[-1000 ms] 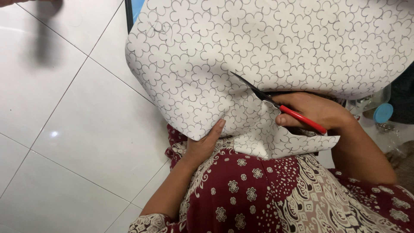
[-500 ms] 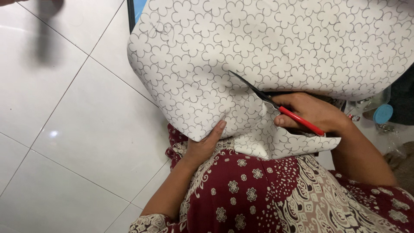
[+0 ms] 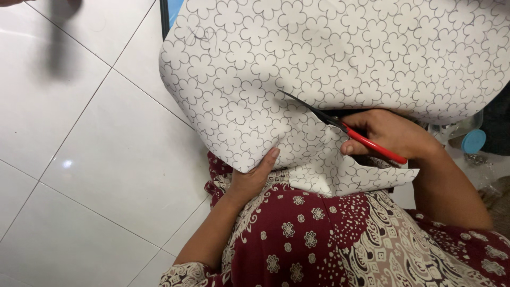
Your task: The person sits on the floor with a marked white fabric across their lap, traces along a scallop pattern with a pen, and repositions the fabric. They then use red-handled scissors to cut along the marked lines, trimming pieces from the fabric while holding it steady with the other hand.
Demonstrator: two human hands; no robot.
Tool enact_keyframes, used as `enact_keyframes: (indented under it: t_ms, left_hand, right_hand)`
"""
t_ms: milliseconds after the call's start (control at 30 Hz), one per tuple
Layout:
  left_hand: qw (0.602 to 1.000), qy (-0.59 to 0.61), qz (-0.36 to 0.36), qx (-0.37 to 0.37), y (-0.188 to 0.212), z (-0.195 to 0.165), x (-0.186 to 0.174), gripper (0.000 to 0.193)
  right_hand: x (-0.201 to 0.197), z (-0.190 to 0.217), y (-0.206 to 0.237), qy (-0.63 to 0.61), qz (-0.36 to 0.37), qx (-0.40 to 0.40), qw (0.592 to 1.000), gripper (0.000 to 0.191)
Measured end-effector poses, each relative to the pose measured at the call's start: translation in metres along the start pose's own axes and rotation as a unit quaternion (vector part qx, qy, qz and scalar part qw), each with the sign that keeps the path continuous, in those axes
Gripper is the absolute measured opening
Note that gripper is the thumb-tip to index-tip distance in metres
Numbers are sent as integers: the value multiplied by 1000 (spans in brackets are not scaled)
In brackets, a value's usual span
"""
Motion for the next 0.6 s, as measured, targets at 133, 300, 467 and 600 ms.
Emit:
enact_keyframes:
  t_ms: [133, 300, 467, 600]
  left_hand:
    - [1000, 10, 11, 0, 6, 22, -5, 30]
    - [863, -431, -95, 246, 15, 29, -19, 28]
    - [993, 75, -76, 57, 7, 24, -15, 29]
    - [994, 76, -67, 51, -2, 4, -9, 31]
  right_hand:
    - [-2, 0, 0, 16, -10, 7, 1000, 58]
    - [0, -2, 1, -10, 7, -9, 1000, 59]
    - [0, 4, 0, -58, 57, -20, 997, 69]
    - [-5, 14, -7, -44, 69, -57, 995, 82]
Point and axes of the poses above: each hand's wrist, its own y-axis away from the middle knuckle, its own x-axis out of the palm, z = x × y, the point moved 2 cm from there along -y, towards the middle knuckle, and after that the axes turned 15 degrees about z, right-handed, at the moved point
